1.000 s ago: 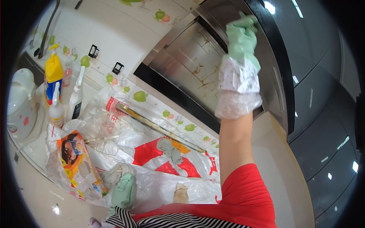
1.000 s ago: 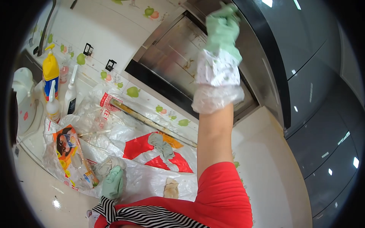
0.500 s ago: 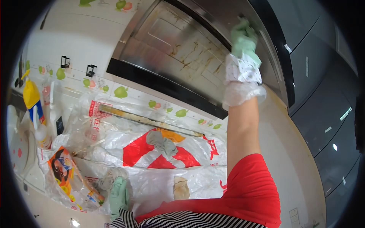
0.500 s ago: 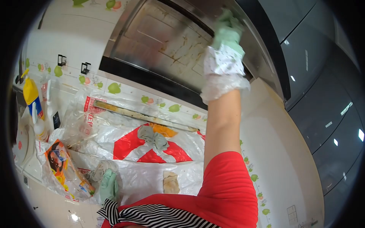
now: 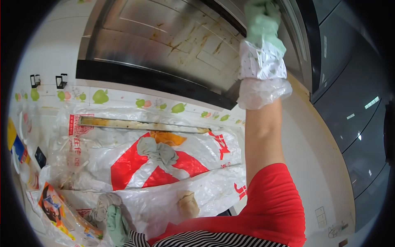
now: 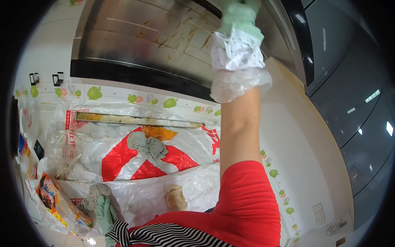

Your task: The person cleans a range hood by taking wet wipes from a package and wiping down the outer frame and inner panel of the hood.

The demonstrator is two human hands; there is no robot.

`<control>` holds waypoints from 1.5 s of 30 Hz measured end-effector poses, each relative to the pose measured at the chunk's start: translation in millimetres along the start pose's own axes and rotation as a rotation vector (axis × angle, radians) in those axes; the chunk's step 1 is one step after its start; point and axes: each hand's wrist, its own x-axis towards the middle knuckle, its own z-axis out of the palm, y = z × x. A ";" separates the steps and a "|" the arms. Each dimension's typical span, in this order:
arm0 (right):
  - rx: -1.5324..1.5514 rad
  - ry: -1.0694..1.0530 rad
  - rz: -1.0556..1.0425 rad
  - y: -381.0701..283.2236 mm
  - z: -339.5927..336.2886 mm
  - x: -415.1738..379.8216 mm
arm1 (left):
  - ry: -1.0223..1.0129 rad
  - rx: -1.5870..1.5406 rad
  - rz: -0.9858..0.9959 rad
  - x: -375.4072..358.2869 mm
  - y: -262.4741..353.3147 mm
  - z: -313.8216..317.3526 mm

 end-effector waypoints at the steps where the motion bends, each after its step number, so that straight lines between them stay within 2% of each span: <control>1: -0.032 0.022 -0.038 14.1 2.7 -7.9 | 0.007 0.014 -0.001 3.5 4.2 -2.9; 5: -0.019 -0.014 0.007 -11.6 3.0 -54.7 | 0.051 0.125 0.092 17.5 38.2 -25.3; 10: 0.131 -0.084 0.137 -87.2 -9.4 -103.3 | 0.068 0.229 0.169 28.2 55.1 -33.5; 14: 0.355 -0.135 0.240 -216.7 -50.9 -149.0 | 0.081 0.233 0.155 26.4 57.6 -32.3; 16: -0.158 -0.059 -0.113 -296.9 -47.6 -171.4 | 0.099 0.199 0.132 24.6 57.1 -29.5; 19: -0.190 0.068 -0.353 -305.9 -47.1 -208.0 | 0.099 0.248 0.109 21.3 52.9 -23.0; 22: -0.084 0.021 -0.462 -328.6 -69.1 -230.6 | 0.132 -0.591 -0.414 18.7 31.9 -14.4; 25: -0.175 0.101 -0.653 -320.3 -64.5 -223.6 | 0.089 -0.648 -0.523 30.0 61.2 -25.6; 28: -0.292 0.162 -0.738 -305.9 -59.9 -192.7 | 0.181 -0.792 -0.519 30.9 62.7 -17.0; 32: -0.437 0.274 -0.736 -318.6 -66.3 -133.0 | 0.177 -0.780 -0.453 17.1 28.4 -8.4; 34: -0.362 0.246 -0.760 -171.1 -41.2 -118.7 | 0.216 -0.896 -0.400 16.0 36.8 -5.5; 40: -0.017 0.068 -0.089 -234.1 -51.8 -122.2 | 0.276 -0.916 -0.484 36.1 67.6 -6.9; 41: 0.039 0.034 0.022 -244.9 -52.4 -127.8 | 0.246 -0.816 -0.474 37.4 66.3 -9.4; 43: -0.223 0.155 -0.198 -247.9 -48.3 -177.4 | 0.197 -0.623 -0.457 36.8 63.6 -13.7; 45: -0.437 0.265 -0.401 -267.8 -49.0 -218.2 | 0.244 -0.808 -0.510 45.3 92.1 -18.2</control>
